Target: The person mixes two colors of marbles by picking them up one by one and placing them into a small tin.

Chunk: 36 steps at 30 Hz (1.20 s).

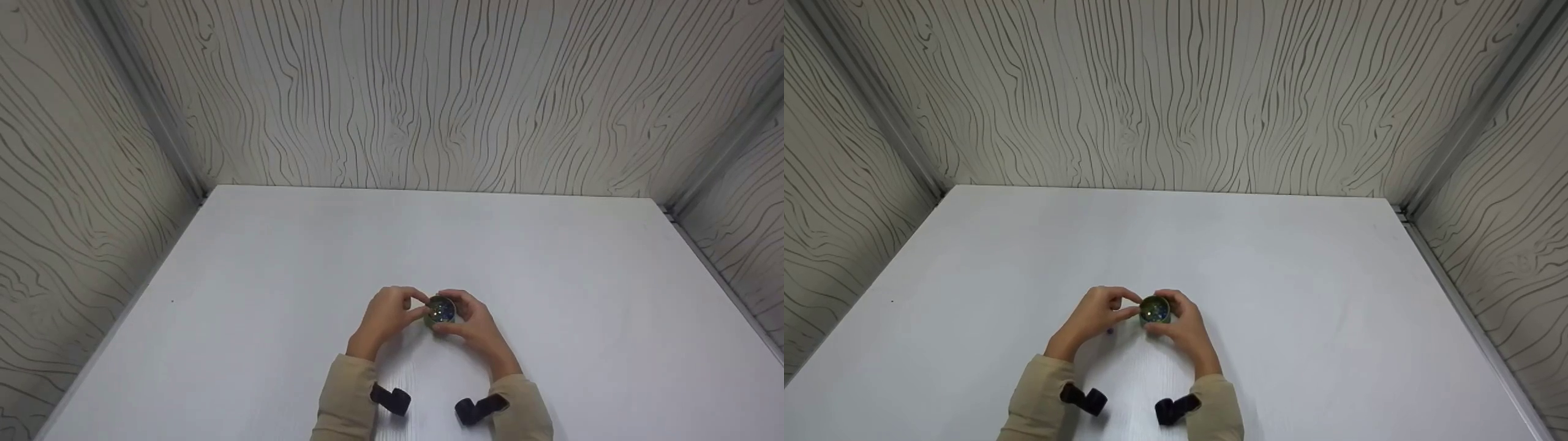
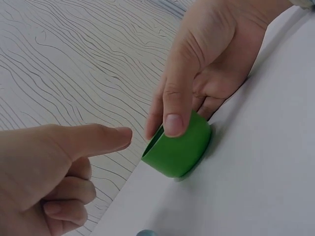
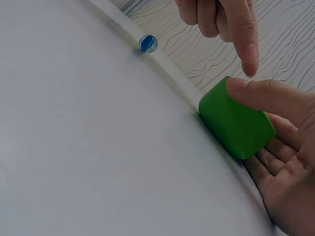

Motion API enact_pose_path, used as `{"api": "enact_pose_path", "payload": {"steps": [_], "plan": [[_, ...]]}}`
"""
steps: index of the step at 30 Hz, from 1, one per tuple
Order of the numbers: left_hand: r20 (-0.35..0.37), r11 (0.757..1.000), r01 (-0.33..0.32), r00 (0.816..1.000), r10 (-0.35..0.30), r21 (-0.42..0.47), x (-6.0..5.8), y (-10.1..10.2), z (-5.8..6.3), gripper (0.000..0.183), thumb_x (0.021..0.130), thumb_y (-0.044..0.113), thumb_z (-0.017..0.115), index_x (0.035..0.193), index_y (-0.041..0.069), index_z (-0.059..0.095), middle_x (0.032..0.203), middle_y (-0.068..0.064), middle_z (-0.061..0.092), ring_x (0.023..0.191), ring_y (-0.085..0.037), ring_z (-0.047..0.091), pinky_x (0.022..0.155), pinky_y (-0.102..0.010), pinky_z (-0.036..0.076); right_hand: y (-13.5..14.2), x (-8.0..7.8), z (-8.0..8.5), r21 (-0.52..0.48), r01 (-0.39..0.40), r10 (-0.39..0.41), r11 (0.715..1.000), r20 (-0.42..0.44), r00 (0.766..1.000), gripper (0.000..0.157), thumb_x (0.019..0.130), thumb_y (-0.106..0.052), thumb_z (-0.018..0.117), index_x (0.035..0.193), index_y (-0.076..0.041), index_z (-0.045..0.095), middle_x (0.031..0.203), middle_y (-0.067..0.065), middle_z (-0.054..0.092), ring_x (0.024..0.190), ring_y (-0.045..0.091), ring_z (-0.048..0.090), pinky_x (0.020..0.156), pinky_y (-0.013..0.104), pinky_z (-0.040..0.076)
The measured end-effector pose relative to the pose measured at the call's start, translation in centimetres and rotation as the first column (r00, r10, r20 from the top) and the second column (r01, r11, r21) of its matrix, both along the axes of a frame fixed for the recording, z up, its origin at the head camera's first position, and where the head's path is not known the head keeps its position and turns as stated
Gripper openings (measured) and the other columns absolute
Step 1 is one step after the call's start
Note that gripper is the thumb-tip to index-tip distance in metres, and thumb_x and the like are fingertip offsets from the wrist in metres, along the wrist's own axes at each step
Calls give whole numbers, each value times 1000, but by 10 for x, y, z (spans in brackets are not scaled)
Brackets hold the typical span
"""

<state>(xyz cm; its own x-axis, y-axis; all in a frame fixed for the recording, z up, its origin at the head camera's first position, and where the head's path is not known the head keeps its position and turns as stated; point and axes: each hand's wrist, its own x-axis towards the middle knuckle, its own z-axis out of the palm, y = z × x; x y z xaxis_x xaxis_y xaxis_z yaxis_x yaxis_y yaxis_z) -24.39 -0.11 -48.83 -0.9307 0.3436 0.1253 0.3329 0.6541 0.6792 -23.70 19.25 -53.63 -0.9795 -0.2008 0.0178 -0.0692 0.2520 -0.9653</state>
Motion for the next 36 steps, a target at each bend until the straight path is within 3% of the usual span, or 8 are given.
{"api": "enact_pose_path", "payload": {"steps": [7, 22, 36], "plan": [[13, 1000, -4, 1000, 4, 10, -1, -6, 1, 17, 85, 21, 72, 99, 10, 75, 65, 7, 40, 60, -6, 34, 57, -19, 28, -1, -1, -1, 2, 11, -11, 1000, 6, 1000, 62, 73, -8, 81, 128, -1, 54, 134, 18, 58, 136, 34, 46, 118, 45, 28], [118, 999, -37, 992, 39, -20, -1, -12, 3, 17, 84, 24, 73, 97, 13, 76, 67, 7, 43, 63, -8, 37, 57, -20, 29, -2, 1, 3, 8, 31, -31, 999, 22, 999, 63, 72, -9, 82, 128, -2, 55, 134, 17, 58, 135, 34, 47, 118, 45, 28], [283, 997, -67, 956, 77, -44, -3, -26, 5, 21, 76, 26, 81, 93, 14, 77, 92, -6, 65, 79, -14, 48, 70, -27, 40, -3, 0, 3, 20, 48, -49, 999, 30, 998, 63, 71, -7, 82, 128, -3, 55, 135, 16, 58, 136, 34, 47, 119, 46, 27]]}}
